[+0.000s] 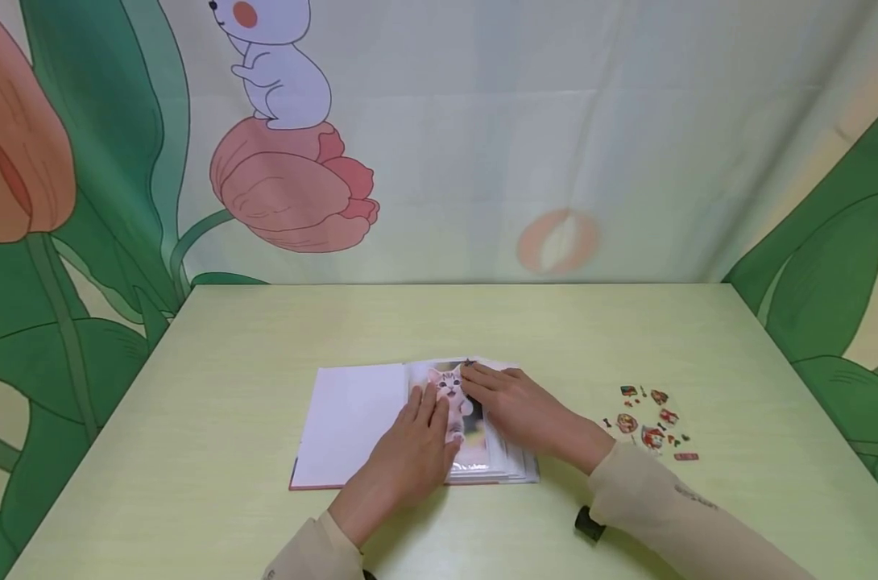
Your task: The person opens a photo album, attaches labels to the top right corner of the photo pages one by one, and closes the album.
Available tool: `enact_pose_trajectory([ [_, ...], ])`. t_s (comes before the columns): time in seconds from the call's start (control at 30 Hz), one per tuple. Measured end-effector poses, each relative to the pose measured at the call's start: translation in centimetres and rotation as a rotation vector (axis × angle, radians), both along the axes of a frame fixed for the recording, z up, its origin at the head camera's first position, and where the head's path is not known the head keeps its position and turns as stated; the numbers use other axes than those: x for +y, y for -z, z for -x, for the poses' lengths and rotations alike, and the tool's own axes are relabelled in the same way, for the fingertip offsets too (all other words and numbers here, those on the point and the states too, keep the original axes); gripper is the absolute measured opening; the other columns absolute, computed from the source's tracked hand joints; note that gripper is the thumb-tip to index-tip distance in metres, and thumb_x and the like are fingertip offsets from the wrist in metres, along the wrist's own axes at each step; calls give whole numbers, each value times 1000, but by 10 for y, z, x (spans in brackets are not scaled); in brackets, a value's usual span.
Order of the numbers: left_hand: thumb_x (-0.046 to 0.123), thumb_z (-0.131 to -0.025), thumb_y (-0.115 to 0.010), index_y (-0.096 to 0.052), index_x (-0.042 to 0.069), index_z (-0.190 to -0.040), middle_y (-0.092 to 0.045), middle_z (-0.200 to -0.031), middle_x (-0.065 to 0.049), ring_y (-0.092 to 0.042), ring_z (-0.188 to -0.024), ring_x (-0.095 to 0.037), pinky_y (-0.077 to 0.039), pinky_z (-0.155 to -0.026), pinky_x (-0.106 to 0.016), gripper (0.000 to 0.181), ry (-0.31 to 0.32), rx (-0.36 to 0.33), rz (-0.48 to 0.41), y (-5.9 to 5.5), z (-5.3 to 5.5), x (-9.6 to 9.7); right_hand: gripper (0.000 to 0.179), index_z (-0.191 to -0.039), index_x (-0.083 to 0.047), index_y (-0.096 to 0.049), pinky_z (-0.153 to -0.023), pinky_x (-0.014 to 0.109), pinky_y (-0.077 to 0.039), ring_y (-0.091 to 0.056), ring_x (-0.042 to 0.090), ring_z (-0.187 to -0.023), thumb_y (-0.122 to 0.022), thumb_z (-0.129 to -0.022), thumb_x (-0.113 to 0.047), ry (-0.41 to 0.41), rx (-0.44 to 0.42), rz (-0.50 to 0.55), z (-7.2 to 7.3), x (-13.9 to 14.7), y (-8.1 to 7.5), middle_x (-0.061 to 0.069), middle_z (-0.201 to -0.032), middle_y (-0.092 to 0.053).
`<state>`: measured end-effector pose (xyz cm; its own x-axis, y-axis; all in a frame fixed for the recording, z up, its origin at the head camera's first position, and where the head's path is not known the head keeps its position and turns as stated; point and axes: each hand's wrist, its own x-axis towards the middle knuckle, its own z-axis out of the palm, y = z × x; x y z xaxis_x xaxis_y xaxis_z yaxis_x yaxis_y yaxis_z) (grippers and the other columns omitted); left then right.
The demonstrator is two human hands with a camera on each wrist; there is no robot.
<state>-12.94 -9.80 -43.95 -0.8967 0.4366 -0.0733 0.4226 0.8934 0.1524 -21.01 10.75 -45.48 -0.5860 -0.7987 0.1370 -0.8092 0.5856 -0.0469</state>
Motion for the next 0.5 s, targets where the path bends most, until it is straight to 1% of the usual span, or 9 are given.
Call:
enact_pose_trajectory([
  [0.13,32,-112,-42,-36,-13,-153,-26,-163,-31,-20,-154,-44,-24,-124,-48,61,9,3,7,1,1,0,47,-148,1,-55,-105,53,-47,-45,29,-145,-60,-101,-5,-5,13,-30,-1,-1,3,14,-157,-48],
  [0.23,32,-112,-41,-36,-12,-153,-26,-163,-31,-20,-154,-43,-24,-124,-48,61,10,6,10,1,1,0,48,-149,0,-53,-106,53,-46,-44,29,-145,-59,-101,-5,25,-2,-36,0,-1,2,13,-158,-47],
  [0.37,30,-111,-43,-38,-13,-152,-28,-162,-31,-22,-153,-43,-25,-123,-48,60,13,17,11,-1,-1,0,47,-149,0,-52,-108,54,-44,-44,31,-146,-55,-103,-4,69,-38,-28,3,1,1,13,-158,-46],
  [0.5,29,-110,-45,-39,-14,-151,-30,-161,-32,-23,-153,-44,-25,-124,-48,59,17,22,6,-1,-2,0,46,-149,1,-52,-107,54,-46,-44,33,-145,-53,-104,-3,104,-57,-10,8,3,0,15,-157,-47],
])
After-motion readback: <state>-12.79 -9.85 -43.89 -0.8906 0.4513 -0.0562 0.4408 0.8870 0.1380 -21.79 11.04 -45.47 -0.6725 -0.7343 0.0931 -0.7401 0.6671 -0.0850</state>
